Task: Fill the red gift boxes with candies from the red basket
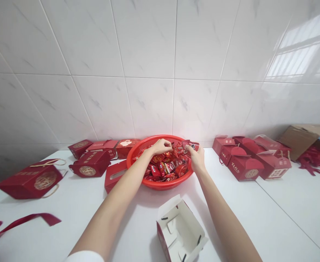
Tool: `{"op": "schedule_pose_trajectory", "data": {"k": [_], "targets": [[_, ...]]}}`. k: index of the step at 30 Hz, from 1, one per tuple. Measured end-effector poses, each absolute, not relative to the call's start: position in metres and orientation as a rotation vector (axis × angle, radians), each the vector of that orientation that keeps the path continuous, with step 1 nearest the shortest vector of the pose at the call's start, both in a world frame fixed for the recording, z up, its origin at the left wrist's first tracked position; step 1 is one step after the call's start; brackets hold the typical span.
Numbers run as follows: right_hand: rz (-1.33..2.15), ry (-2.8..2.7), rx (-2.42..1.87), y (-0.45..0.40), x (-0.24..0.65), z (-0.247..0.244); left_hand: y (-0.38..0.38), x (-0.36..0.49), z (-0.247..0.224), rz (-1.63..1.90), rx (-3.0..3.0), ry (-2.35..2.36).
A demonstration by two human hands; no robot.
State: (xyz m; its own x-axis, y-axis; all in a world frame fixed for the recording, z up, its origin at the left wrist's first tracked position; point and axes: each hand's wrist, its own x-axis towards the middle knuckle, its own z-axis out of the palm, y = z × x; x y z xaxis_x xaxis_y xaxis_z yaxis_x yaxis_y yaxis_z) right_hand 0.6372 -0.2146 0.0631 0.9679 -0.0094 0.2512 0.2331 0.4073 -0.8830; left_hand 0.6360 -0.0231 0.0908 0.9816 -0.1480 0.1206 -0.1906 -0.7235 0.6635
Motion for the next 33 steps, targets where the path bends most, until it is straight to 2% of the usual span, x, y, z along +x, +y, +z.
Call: {"op": "schedule_pose_trajectory", "data": {"k": [6, 13, 22, 29, 33], "targets": [[-0.171, -0.207, -1.141, -0.214, 0.64, 0.06, -0.017, 0.636, 0.092, 0.212, 2.314, -0.19], [-0.168, -0.191, -1.134, -0.215, 0.638, 0.063, -0.015, 0.638, 0.089, 0.192, 2.403, -0.139], [-0.175, -0.207, -1.133, -0.216, 0.638, 0.062, -0.05, 0.644, 0.069, 0.026, 2.672, -0.454], [-0.186, -0.191, -1.126, -0.216, 0.641, 0.061, -0.054, 0.648, 0.064, -0.076, 2.697, -0.48], [-0.186, -0.195, -1.112, -0.215, 0.64, 0.061, -0.041, 0.647, 0.077, 0.069, 2.557, -0.417]]}}
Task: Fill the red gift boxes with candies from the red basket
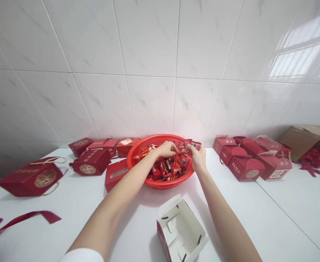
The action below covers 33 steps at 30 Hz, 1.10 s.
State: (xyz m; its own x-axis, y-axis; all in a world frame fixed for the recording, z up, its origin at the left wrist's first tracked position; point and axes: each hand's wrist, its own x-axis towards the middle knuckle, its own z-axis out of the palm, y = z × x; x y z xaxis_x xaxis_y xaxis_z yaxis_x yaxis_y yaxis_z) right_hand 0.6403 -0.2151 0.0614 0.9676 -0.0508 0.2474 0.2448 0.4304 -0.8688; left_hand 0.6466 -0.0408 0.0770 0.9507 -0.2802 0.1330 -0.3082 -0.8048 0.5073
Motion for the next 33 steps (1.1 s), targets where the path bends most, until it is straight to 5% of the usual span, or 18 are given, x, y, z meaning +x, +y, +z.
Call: {"op": "schedule_pose_trajectory", "data": {"k": [14, 33], "targets": [[-0.129, -0.224, -1.088, -0.217, 0.633, 0.066, -0.022, 0.641, 0.09, 0.252, 1.78, -0.234], [-0.092, -0.28, -1.157, -0.218, 0.636, 0.066, -0.036, 0.637, 0.093, 0.162, 1.69, -0.329]]}}
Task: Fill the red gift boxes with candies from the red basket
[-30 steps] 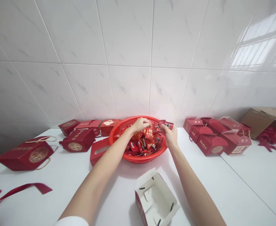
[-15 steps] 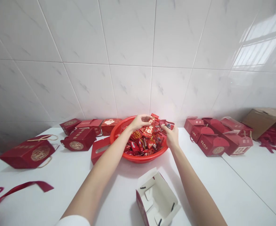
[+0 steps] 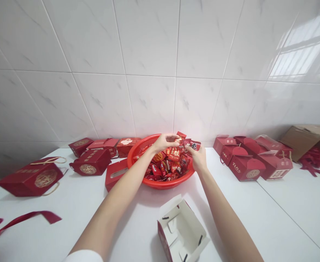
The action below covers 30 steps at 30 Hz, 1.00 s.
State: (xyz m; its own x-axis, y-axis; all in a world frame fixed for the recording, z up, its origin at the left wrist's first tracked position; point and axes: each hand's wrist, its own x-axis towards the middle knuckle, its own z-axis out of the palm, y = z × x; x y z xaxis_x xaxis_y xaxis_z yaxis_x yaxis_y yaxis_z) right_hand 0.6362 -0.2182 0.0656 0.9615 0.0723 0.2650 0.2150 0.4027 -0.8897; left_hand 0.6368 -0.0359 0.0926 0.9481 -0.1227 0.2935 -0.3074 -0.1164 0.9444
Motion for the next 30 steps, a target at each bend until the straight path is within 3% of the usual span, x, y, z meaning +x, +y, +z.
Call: {"op": "schedule_pose_trajectory", "data": {"k": [18, 30], "targets": [[0.138, -0.28, -0.964, -0.22, 0.629, 0.077, -0.046, 0.634, 0.099, 0.305, 1.543, -0.382], [0.14, -0.537, -1.154, -0.262, 0.585, 0.142, -0.065, 0.54, 0.136, 0.416, 1.553, -0.389]]}}
